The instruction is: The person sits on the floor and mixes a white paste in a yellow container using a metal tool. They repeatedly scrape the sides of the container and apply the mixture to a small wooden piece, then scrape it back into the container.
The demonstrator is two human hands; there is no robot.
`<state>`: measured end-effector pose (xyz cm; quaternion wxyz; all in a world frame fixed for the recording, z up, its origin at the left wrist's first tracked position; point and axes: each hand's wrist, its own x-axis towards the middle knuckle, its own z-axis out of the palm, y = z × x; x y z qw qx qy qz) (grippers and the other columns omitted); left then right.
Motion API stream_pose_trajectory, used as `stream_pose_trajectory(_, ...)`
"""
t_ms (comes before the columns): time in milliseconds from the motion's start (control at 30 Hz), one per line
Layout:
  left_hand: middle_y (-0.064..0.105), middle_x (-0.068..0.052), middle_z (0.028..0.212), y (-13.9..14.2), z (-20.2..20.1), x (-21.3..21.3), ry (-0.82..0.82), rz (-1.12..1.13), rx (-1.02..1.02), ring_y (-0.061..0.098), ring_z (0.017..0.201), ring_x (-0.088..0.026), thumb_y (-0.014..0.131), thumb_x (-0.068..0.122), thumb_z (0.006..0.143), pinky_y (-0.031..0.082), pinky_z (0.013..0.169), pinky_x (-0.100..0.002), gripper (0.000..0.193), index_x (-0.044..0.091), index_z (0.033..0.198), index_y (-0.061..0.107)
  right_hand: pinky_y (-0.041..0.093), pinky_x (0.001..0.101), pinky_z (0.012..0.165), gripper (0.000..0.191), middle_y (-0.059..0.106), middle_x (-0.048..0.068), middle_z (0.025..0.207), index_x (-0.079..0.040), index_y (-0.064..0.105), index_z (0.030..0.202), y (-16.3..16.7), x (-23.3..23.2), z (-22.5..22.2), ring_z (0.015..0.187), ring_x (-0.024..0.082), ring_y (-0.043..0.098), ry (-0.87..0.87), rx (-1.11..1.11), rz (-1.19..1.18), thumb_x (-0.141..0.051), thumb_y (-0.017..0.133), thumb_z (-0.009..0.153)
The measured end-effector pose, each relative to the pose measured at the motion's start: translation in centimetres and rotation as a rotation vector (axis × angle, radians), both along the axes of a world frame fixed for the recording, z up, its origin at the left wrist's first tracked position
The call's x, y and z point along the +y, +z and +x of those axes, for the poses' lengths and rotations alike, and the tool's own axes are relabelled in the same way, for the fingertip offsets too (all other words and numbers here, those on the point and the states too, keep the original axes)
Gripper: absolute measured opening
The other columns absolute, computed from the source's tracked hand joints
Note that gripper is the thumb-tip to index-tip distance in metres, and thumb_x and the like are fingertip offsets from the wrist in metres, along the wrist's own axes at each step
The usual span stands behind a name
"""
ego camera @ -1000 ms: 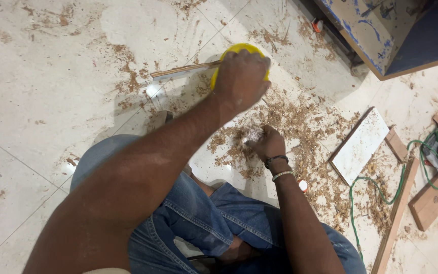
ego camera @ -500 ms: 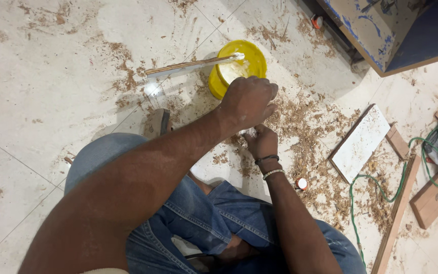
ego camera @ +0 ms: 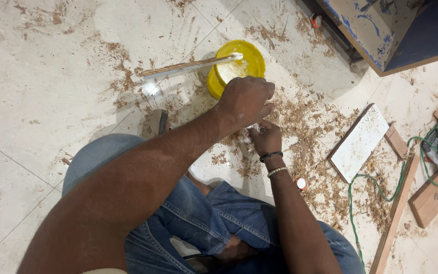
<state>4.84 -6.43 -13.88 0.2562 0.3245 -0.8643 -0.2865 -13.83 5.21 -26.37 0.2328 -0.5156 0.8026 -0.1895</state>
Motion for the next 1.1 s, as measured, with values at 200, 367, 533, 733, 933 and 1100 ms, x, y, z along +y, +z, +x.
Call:
stream_pose_trajectory(200,0.071,-0.013,0.091,0.2,0.1,-0.2,-0.006,0.052,-0.026,0.070,0.088,-0.033,0.076,0.038,0.085,0.055,0.074,-0.048,0.032,0.008,0.095,0.069,0.059,0.0365,0.076,0.035,0.077,0.008,0.090,-0.001,0.072,0.121,-0.8,-1.2,-0.1,0.077,0.020,0.073,-0.251,-0.383,0.139,-0.030,0.065,0.101)
stream_pose_trajectory(367,0.071,-0.012,0.089,0.0,0.0,-0.3,0.011,0.013,0.020,0.070,0.088,-0.032,0.076,0.037,0.086,0.054,0.075,-0.048,0.030,0.008,0.092,0.069,0.057,0.0406,0.080,0.046,0.075,0.019,0.104,0.004,0.068,0.130,-1.4,-0.1,-2.8,0.092,0.026,0.072,0.231,-0.103,0.004,-0.008,0.074,0.086)
stream_pose_trajectory(533,0.071,-0.012,0.089,0.1,0.2,0.0,0.005,0.021,0.003,0.070,0.088,-0.032,0.075,0.037,0.087,0.054,0.074,-0.048,0.030,0.008,0.092,0.068,0.062,0.0370,0.080,0.034,0.078,0.012,0.092,-0.004,0.073,0.117,0.5,-0.1,-0.6,0.084,0.024,0.078,-0.027,0.107,0.268,-0.016,0.077,0.085)
stream_pose_trajectory(733,0.071,-0.012,0.090,0.5,0.3,-0.4,0.010,0.040,0.007,0.070,0.087,-0.031,0.075,0.037,0.088,0.055,0.074,-0.047,0.030,0.007,0.093,0.069,0.057,0.0379,0.088,0.046,0.067,0.019,0.113,0.000,0.068,0.113,2.9,-1.2,1.0,0.102,0.029,0.068,0.088,0.078,0.150,-0.009,0.087,0.072)
stream_pose_trajectory(933,0.070,-0.013,0.090,0.1,0.0,-0.5,0.004,0.058,-0.028,0.070,0.087,-0.032,0.074,0.039,0.088,0.055,0.074,-0.047,0.033,0.007,0.095,0.068,0.055,0.0372,0.098,0.052,0.062,0.021,0.125,-0.005,0.069,0.112,-1.6,0.7,3.6,0.117,0.033,0.062,0.528,0.111,-0.066,-0.008,0.086,0.063)
stream_pose_trajectory(1100,0.071,-0.013,0.088,-0.3,0.2,-0.3,0.022,0.024,0.027,0.070,0.087,-0.032,0.075,0.038,0.087,0.054,0.075,-0.048,0.031,0.008,0.092,0.069,0.059,0.0362,0.085,0.033,0.074,0.011,0.102,-0.008,0.076,0.113,-3.0,0.9,1.9,0.095,0.026,0.072,0.385,0.302,0.004,-0.005,0.080,0.080)
